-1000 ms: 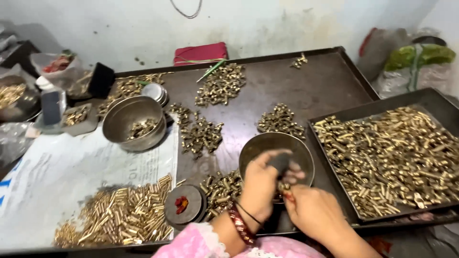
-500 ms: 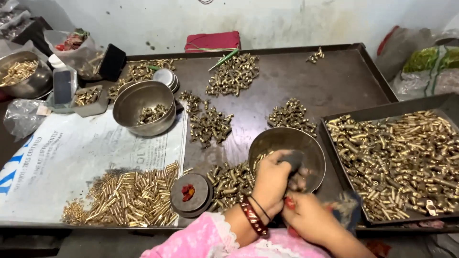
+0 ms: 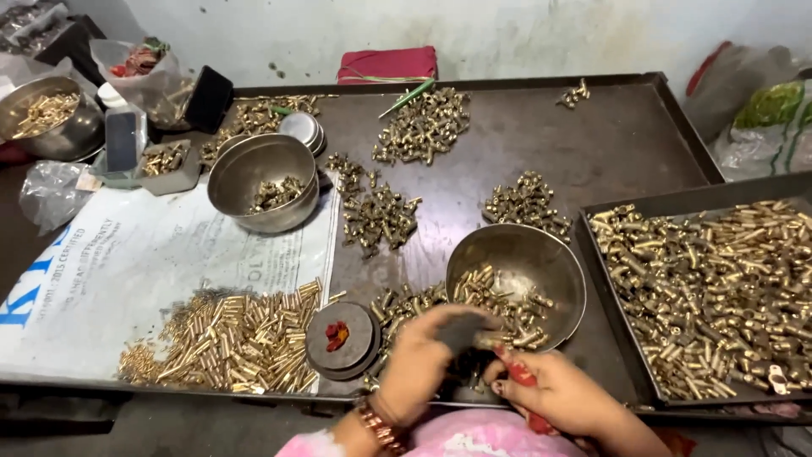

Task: The recorder uses pliers to pick up, inspect, and clean small brass components at a metal fabrication workbench.

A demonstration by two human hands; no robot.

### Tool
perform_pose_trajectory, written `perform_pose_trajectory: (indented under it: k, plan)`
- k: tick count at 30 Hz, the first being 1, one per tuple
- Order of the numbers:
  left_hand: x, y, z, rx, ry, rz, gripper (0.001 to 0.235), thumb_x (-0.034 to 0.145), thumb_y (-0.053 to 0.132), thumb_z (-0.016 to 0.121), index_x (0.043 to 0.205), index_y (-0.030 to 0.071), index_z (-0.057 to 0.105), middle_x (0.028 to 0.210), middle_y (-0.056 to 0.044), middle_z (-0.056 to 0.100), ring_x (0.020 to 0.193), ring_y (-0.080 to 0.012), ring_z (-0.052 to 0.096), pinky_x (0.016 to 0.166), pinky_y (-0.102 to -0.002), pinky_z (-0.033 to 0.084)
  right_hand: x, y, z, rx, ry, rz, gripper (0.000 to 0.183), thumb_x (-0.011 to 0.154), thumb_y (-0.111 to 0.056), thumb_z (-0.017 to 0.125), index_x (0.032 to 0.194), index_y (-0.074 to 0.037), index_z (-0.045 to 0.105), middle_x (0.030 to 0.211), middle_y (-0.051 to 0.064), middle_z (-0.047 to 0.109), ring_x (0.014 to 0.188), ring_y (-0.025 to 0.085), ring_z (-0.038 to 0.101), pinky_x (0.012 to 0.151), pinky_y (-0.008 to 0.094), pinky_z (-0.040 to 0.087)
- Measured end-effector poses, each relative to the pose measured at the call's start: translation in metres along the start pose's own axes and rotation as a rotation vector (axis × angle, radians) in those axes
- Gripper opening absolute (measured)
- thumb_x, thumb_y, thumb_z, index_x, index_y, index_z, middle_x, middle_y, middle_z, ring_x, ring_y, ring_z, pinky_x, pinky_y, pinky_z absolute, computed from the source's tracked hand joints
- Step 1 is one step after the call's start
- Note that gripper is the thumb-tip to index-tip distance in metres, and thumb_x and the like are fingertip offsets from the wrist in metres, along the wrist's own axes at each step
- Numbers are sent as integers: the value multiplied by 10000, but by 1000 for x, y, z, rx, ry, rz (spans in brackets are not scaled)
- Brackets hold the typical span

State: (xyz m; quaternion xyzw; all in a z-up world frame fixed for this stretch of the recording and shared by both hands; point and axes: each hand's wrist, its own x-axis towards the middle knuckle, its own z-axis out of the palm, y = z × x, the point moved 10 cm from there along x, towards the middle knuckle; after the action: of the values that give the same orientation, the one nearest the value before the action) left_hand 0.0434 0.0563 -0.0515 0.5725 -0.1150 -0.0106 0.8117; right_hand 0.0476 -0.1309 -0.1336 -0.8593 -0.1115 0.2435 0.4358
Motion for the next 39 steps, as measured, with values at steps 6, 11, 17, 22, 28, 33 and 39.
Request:
perform_pose_trajectory:
  k: [6, 11, 17, 22, 28, 33, 39]
  plan:
    - [-45, -18, -182, 573, 478, -46, 538, 803, -91, 489, 1281, 17, 711, 1240, -274, 654, 1038, -344, 540, 888, -456, 392, -19, 42, -19, 337, 24, 178, 191, 934, -235, 686, 1025, -83, 759, 542, 10, 575, 454, 107, 506, 449, 301, 395]
    - [-24, -27, -167, 1292, 260, 74, 545, 664, -39, 596, 1184, 65, 723, 1441, -190, 584, 1279, -432, 490, 1090, -478, 357, -26, 94, -31, 337, 122, 214, 164, 928, -212, 687, 1042, -101, 723, 555, 14, 574, 474, 97, 512, 459, 290, 418]
    - [47, -5, -36, 1083, -127, 134, 497, 727, 37, 652, 1219, 102, 693, 1376, -135, 657, 1379, -319, 531, 1120, -434, 412, -26, 90, -26, 293, 153, 206, 200, 915, -239, 706, 1044, -105, 781, 580, -2, 630, 512, 85, 589, 505, 291, 489]
    - [116, -100, 49, 1514, -734, 160, 290, 833, 127, 679, 1119, 88, 711, 1183, -147, 695, 1166, -343, 618, 998, -442, 500, -43, 95, -28, 292, 160, 296, 218, 919, -289, 730, 1056, -125, 770, 553, 28, 594, 499, 110, 589, 504, 313, 487]
    - [155, -238, 39, 1872, -1215, 98, 252, 926, 241, 586, 1022, 150, 801, 1156, -99, 733, 1167, -280, 630, 1037, -455, 447, -66, 126, -18, 548, 282, 364, 175, 931, -212, 720, 1039, -74, 710, 604, 3, 499, 490, 88, 461, 463, 306, 386]
    - [157, -266, 33, 1949, -1506, 15, 286, 957, 216, 588, 1163, 134, 769, 1227, -126, 731, 1161, -311, 676, 1004, -443, 505, -75, 119, -11, 763, 247, 467, 172, 946, -204, 717, 1058, -77, 684, 585, 5, 474, 416, 129, 391, 405, 326, 309]
    - [169, -269, 30, 1998, -1506, 11, 291, 963, 209, 592, 1165, 117, 781, 1224, -132, 745, 1169, -322, 682, 981, -439, 535, -79, 119, -20, 714, 334, 410, 168, 927, -198, 693, 1064, -102, 672, 577, -13, 407, 442, 92, 401, 410, 302, 320]
